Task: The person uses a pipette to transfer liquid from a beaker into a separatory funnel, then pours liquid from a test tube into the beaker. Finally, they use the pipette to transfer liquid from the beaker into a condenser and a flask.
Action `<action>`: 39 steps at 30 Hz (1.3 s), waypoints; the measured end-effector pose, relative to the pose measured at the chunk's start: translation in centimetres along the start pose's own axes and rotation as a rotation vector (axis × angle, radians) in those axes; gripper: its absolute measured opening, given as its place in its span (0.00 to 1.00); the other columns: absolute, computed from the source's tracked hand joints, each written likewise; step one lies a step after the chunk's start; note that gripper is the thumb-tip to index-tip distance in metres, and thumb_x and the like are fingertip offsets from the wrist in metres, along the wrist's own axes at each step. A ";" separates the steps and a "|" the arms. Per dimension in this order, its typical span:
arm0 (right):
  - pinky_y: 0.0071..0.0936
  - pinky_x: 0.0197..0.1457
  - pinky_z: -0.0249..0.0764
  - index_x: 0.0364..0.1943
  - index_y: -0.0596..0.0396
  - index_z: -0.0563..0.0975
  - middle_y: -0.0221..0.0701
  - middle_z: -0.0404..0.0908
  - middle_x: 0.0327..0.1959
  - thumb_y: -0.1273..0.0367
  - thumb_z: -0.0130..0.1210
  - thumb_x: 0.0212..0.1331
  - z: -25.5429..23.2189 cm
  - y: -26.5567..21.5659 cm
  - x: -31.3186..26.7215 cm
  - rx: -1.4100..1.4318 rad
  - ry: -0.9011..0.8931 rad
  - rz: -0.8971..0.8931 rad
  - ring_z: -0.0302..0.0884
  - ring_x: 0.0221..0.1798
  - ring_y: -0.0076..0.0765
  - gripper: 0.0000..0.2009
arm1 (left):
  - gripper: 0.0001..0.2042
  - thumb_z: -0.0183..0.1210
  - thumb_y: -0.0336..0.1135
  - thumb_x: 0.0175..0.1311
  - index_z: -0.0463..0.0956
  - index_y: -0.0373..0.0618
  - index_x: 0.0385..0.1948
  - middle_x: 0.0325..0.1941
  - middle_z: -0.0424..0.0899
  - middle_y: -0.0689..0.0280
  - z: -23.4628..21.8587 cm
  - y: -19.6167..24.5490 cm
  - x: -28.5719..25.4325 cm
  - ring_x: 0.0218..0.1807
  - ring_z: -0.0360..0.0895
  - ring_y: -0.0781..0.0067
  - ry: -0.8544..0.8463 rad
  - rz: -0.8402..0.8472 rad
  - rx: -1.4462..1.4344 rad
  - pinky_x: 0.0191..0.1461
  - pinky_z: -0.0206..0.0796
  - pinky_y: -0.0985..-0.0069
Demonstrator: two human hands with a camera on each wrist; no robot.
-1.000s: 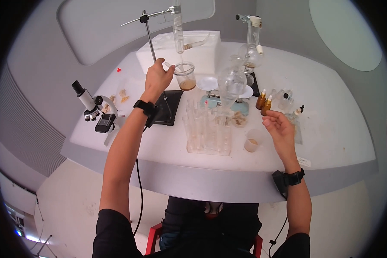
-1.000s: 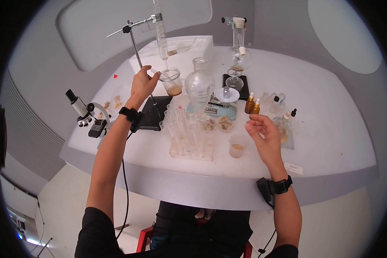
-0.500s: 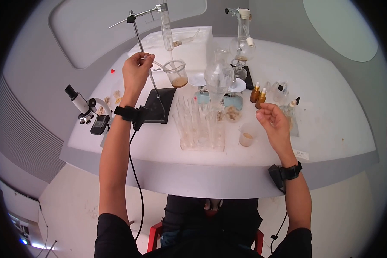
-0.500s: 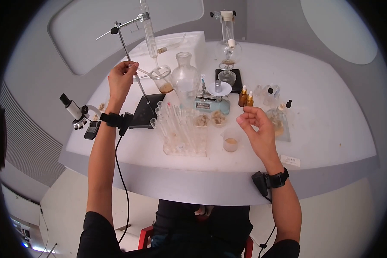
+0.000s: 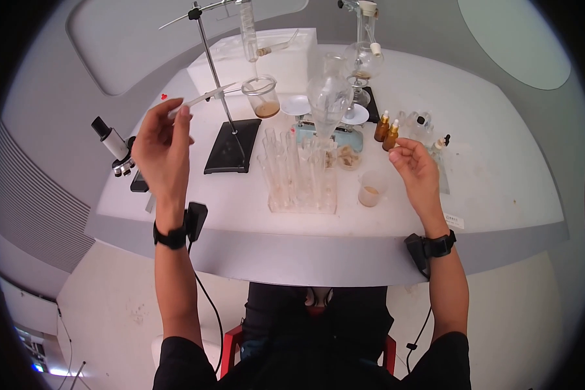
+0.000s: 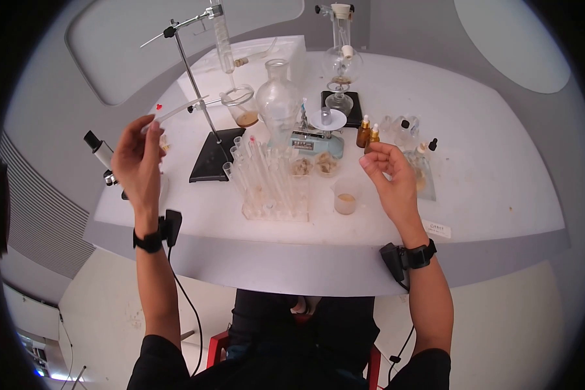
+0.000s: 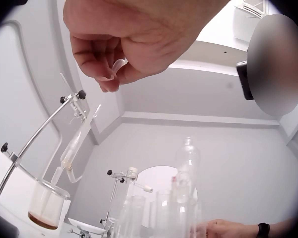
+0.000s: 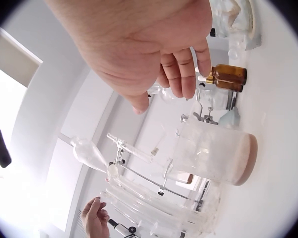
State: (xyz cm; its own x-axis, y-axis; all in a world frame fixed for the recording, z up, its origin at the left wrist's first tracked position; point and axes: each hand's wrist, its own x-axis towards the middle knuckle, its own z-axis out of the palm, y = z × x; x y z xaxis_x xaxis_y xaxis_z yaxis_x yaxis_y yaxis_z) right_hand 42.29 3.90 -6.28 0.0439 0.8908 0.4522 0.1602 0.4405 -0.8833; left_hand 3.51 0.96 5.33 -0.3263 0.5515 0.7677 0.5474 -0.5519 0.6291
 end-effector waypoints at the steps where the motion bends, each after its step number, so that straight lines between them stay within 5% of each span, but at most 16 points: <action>1: 0.23 0.55 0.74 0.55 0.62 0.75 0.29 0.82 0.42 0.67 0.63 0.65 -0.1 0.0 0.1 -0.006 0.011 -0.004 0.79 0.44 0.21 0.18 | 0.10 0.64 0.33 0.68 0.81 0.36 0.44 0.28 0.82 0.69 -0.7 0.7 -0.7 0.26 0.74 0.86 0.030 0.025 0.014 0.29 0.66 0.87; 10: 0.21 0.57 0.73 0.57 0.62 0.74 0.32 0.82 0.43 0.70 0.58 0.69 -0.3 -4.5 -1.2 0.090 0.117 -0.048 0.78 0.47 0.23 0.16 | 0.08 0.66 0.22 0.60 0.81 0.32 0.40 0.32 0.84 0.63 -6.4 8.0 -8.6 0.26 0.74 0.84 0.116 0.142 0.220 0.31 0.66 0.87; 15: 0.22 0.59 0.73 0.57 0.62 0.74 0.33 0.82 0.45 0.73 0.61 0.65 1.2 -10.0 -6.6 0.182 0.044 -0.057 0.79 0.49 0.24 0.18 | 0.10 0.66 0.17 0.50 0.81 0.32 0.35 0.29 0.86 0.56 -7.0 11.1 -11.8 0.23 0.80 0.71 -0.123 0.364 0.281 0.29 0.69 0.82; 20: 0.22 0.46 0.78 0.55 0.61 0.77 0.34 0.84 0.38 0.77 0.70 0.52 2.2 -13.6 -11.9 -0.120 -0.217 -0.272 0.83 0.39 0.26 0.23 | 0.13 0.70 0.18 0.47 0.81 0.35 0.36 0.31 0.87 0.61 -4.3 12.5 -12.8 0.25 0.82 0.69 -0.393 0.448 0.124 0.27 0.72 0.77; 27: 0.20 0.39 0.78 0.56 0.61 0.76 0.34 0.84 0.36 0.80 0.67 0.52 2.9 -14.5 -13.0 -0.314 -0.236 -0.373 0.83 0.35 0.26 0.24 | 0.13 0.69 0.21 0.50 0.81 0.37 0.39 0.27 0.81 0.64 2.8 11.9 -14.3 0.24 0.79 0.70 -0.463 0.582 0.025 0.25 0.70 0.76; 39: 0.18 0.38 0.78 0.56 0.63 0.76 0.34 0.84 0.39 0.83 0.56 0.58 1.4 -9.3 -8.7 -0.227 -0.066 -0.143 0.81 0.35 0.20 0.19 | 0.09 0.64 0.25 0.58 0.78 0.43 0.39 0.29 0.79 0.63 11.5 9.8 -14.5 0.29 0.80 0.60 -0.601 0.364 -0.095 0.29 0.71 0.67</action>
State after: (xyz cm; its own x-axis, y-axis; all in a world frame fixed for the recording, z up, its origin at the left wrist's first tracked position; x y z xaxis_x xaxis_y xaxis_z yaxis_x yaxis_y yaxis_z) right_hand 39.07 -7.84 -2.18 -0.0582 0.8299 0.5549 0.3777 0.5328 -0.7573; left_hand 22.45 -5.21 -1.04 0.3618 0.5561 0.7483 0.4627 -0.8039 0.3737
